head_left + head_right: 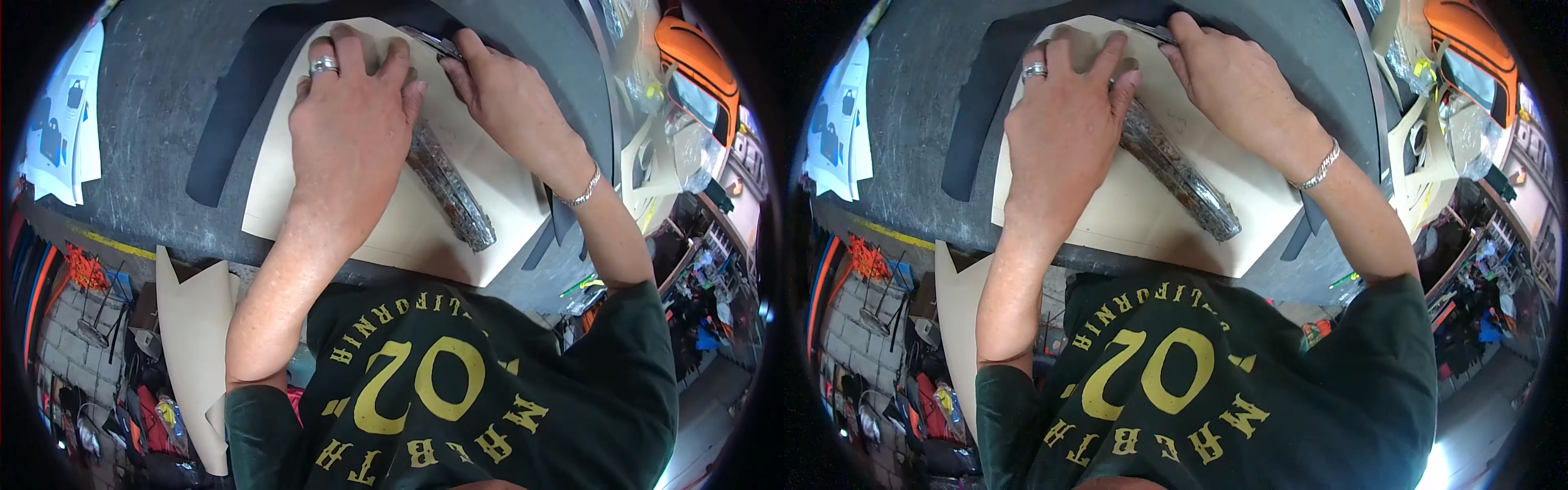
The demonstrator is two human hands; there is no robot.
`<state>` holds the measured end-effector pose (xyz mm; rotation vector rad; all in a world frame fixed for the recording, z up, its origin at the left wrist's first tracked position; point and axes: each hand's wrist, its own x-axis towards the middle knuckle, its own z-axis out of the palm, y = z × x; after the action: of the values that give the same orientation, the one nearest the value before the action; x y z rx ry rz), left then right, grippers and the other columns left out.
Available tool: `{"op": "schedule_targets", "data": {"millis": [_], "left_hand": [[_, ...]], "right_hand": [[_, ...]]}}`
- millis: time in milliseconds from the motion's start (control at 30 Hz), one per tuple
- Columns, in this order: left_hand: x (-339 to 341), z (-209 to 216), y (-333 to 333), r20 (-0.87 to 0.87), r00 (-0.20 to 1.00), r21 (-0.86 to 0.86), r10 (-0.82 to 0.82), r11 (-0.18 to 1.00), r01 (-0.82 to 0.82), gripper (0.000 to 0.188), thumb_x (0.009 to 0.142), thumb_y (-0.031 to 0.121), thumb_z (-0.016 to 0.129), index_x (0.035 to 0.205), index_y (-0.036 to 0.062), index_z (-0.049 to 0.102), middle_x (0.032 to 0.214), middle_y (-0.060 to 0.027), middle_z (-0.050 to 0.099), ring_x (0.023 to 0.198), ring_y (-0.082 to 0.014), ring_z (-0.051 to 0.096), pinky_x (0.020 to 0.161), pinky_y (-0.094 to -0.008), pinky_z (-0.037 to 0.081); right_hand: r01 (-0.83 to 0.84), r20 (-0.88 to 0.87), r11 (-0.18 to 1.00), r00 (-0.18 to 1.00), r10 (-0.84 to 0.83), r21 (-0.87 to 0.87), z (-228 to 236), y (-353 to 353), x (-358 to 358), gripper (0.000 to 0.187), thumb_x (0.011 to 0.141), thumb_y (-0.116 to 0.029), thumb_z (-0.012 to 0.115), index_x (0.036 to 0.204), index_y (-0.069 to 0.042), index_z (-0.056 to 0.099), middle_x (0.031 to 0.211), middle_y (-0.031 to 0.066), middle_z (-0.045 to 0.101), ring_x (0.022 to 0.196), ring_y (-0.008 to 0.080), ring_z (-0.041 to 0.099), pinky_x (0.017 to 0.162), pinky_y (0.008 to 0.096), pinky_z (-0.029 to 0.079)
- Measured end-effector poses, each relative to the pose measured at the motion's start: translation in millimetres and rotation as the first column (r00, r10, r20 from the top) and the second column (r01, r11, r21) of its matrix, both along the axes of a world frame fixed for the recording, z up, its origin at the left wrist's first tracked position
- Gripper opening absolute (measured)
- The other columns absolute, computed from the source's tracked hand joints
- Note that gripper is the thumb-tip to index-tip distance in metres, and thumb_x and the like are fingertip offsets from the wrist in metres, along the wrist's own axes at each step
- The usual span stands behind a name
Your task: Cutting out pattern templates from leather material using a utility knife and a metal ruler on a workshop bench.
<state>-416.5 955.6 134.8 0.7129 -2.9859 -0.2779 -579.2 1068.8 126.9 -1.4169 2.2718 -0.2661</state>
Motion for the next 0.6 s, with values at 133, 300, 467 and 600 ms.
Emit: {"op": "schedule_targets", "data": {"millis": [133, 300, 467, 600], "left_hand": [[2.6, 1.9, -6.1, -0.031, 0.999, -0.008, -0.026, 1.0, 0.026, 0.036, 0.101, 0.041, 0.06, 0.131, 0.023, 0.068, 0.12, -0.0154, 0.061, 0.108, -0.0352, 0.065, 0.071, -0.0374, 0.061], [1.7, 3.3, -9.3, 0.013, 0.999, 0.047, -0.031, 0.998, 0.03, 0.034, 0.101, 0.04, 0.06, 0.13, 0.0238, 0.069, 0.116, -0.0163, 0.063, 0.105, -0.037, 0.066, 0.075, -0.0411, 0.061], [1.5, 2.5, -13.0, -0.047, 0.998, 0.046, -0.048, 0.998, 0.05, 0.032, 0.097, 0.035, 0.067, 0.124, 0.0176, 0.071, 0.118, -0.0166, 0.061, 0.115, -0.037, 0.062, 0.08, -0.0376, 0.061], [-8.8, 9.7, -32.0, -0.098, 0.993, 0.008, -0.066, 0.998, 0.067, 0.037, 0.096, 0.04, 0.068, 0.123, 0.016, 0.072, 0.115, -0.016, 0.066, 0.109, -0.0366, 0.066, 0.086, -0.0428, 0.058]], "right_hand": [[-0.011, -0.008, 1.0, 1.0, 0.011, 0.003, 4.2, 5.2, 4.0, 0.025, 0.106, -0.027, 0.055, 0.106, -0.003, 0.047, 0.084, 0.0248, 0.065, 0.082, 0.0482, 0.064, 0.068, 0.0551, 0.05], [-0.004, -0.027, 1.0, 1.0, 0.003, -0.021, 0.2, 7.7, 3.2, 0.025, 0.106, -0.027, 0.055, 0.105, -0.003, 0.047, 0.084, 0.025, 0.065, 0.083, 0.0484, 0.064, 0.068, 0.0554, 0.051], [0.045, -0.015, 0.999, 0.999, -0.045, 0.004, -1.3, 17.8, 4.1, 0.026, 0.106, -0.028, 0.054, 0.111, -0.003, 0.049, 0.085, 0.0256, 0.066, 0.084, 0.0485, 0.064, 0.071, 0.0555, 0.051], [0.003, 0.045, 1.0, 0.999, -0.003, 0.009, 6.4, 12.2, -7.5, 0.026, 0.107, -0.03, 0.053, 0.113, -0.004, 0.05, 0.085, 0.0255, 0.066, 0.084, 0.0483, 0.065, 0.073, 0.056, 0.051]]}}
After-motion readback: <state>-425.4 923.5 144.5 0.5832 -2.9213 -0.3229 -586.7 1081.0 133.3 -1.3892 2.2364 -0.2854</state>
